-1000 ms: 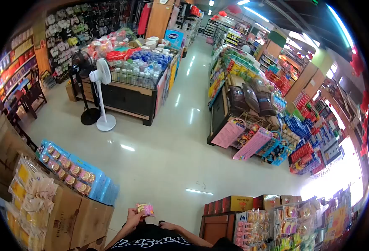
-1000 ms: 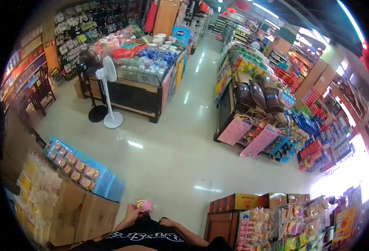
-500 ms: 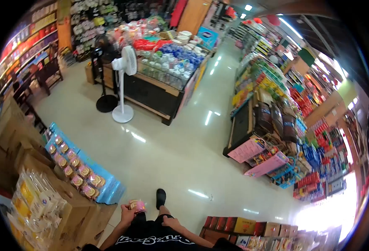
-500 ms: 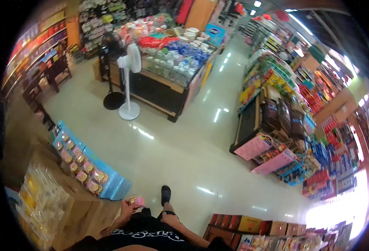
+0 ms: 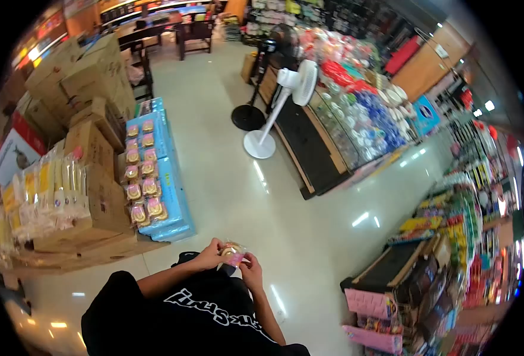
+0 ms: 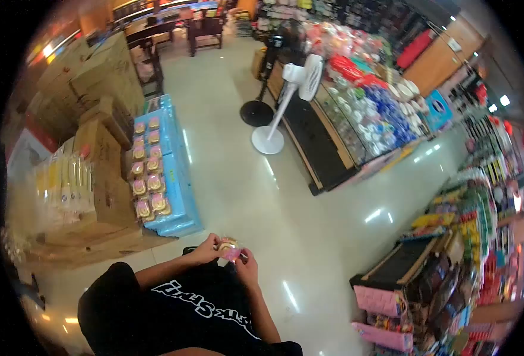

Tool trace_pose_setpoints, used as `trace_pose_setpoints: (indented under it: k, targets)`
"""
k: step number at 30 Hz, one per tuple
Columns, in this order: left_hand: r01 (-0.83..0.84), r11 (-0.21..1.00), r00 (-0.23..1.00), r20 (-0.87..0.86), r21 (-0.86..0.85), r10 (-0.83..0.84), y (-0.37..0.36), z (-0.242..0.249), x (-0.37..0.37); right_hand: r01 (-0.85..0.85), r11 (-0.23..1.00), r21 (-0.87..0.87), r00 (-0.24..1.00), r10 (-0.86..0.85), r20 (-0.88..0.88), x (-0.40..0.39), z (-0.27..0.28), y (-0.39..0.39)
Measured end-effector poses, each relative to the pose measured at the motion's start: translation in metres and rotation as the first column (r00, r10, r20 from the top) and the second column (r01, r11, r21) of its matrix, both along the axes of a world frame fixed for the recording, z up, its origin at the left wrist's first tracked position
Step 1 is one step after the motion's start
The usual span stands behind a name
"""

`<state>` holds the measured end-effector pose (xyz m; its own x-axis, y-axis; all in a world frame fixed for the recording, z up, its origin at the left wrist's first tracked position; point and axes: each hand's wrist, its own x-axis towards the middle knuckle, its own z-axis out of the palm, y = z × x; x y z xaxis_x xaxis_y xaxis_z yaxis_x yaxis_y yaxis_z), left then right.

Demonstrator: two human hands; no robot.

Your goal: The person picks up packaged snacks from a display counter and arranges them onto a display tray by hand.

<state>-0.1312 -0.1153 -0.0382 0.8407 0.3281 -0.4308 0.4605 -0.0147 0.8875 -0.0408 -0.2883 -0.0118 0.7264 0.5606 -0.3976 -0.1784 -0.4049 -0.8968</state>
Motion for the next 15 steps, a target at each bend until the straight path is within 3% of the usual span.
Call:
trace_pose_setpoints:
  k: [2, 7, 9, 11, 12, 15]
  targets:
    - [-0.035, 0.998, 0.999, 0.025, 0.050, 0.033, -0.004, 0.005, 0.016, -0.047, 0.998, -0.045, 0.997, 0.050, 0.061, 0.026, 0.002, 0.005]
    - [-0.056, 0.992, 0.998, -0.014, 0.117, 0.058, 0.000, 0.018, 0.043, -0.101, 0.992, 0.071, 0.995, 0.101, 0.004, 0.071, -0.016, 0.021]
    - [-0.100, 0.981, 0.991, 0.106, 0.167, 0.083, 0.007, 0.000, 0.053, -0.126, 0.989, 0.082, 0.992, 0.123, 0.040, 0.084, -0.010, 0.042]
    - [-0.126, 0.980, 0.991, 0.054, 0.156, 0.119, 0.021, 0.013, 0.068, -0.156, 0.985, 0.072, 0.986, 0.151, 0.069, 0.099, -0.010, 0.063]
    - [-0.105, 0.975, 0.994, -0.016, 0.194, 0.111, 0.031, 0.034, 0.076, -0.161, 0.984, 0.079, 0.985, 0.154, 0.081, 0.106, -0.009, 0.075]
    - [-0.117, 0.839, 0.992, 0.027, 0.532, 0.121, 0.058, 0.036, 0.094, -0.205, 0.976, 0.078, 0.976, 0.197, 0.097, 0.131, -0.011, 0.112]
